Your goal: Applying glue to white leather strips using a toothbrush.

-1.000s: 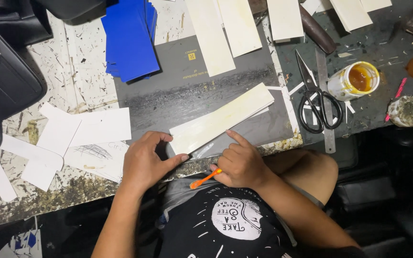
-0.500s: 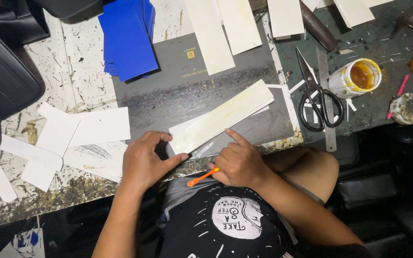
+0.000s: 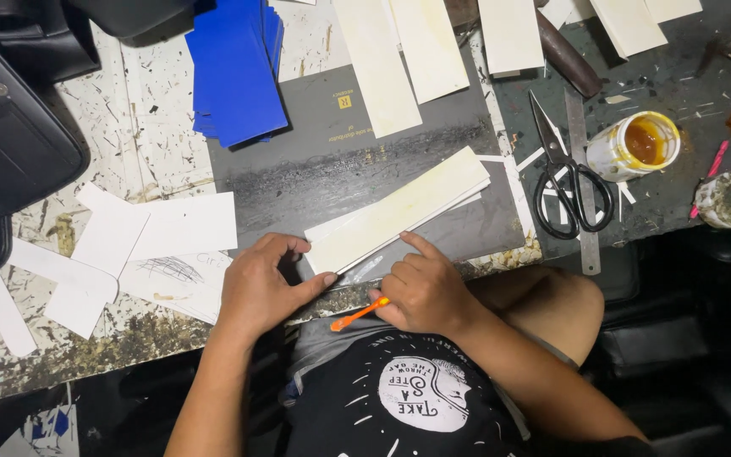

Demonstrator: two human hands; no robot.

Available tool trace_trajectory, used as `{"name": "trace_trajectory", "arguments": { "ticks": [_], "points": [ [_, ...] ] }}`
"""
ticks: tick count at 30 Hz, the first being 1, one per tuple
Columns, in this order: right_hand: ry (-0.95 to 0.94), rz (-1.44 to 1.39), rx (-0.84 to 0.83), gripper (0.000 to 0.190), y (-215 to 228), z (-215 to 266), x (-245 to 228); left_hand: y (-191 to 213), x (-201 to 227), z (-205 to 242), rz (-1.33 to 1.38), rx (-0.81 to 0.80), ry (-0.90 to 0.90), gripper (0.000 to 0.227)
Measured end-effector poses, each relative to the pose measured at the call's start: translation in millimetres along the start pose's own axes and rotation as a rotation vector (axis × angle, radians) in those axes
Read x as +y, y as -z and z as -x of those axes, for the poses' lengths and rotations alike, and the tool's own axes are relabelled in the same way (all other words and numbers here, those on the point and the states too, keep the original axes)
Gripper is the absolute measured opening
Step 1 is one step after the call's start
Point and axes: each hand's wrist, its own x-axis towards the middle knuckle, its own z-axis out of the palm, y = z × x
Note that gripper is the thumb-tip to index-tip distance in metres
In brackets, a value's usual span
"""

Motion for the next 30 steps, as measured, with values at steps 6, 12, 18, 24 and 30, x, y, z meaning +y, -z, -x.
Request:
{"name": "trace_trajectory", "arguments": {
  "ticks": [6, 12, 18, 24, 30],
  "points": [
    [0.002, -0.006, 0.012, 0.03, -1.9, 2.6, 2.5, 7.6, -1.3, -7.9, 0.129, -0.08, 0.069, 0.046],
    [0.018, 0.005, 0.012, 0.03, -1.2, 2.1, 1.0, 18.3, 2.1, -20.3, 0.18, -0.147, 0.08, 0.045],
    [0.022, 0.017, 0.015, 0.031, -6.5, 7.4, 2.4, 31.5, 7.7, -29.6, 0.223, -0.13, 0.09, 0.044],
    [0.01, 0.038, 0.016, 0.031, -6.2, 5.8, 1.1, 70.9, 31.5, -43.6, 0.219, -0.066, -0.075, 0.038],
    [0.003, 0.037, 0.01, 0.033, -9.2, 11.0, -0.1, 122.6, 43.1, -41.1, 0.177, 0.146, -0.278, 0.042]
  ]
}}
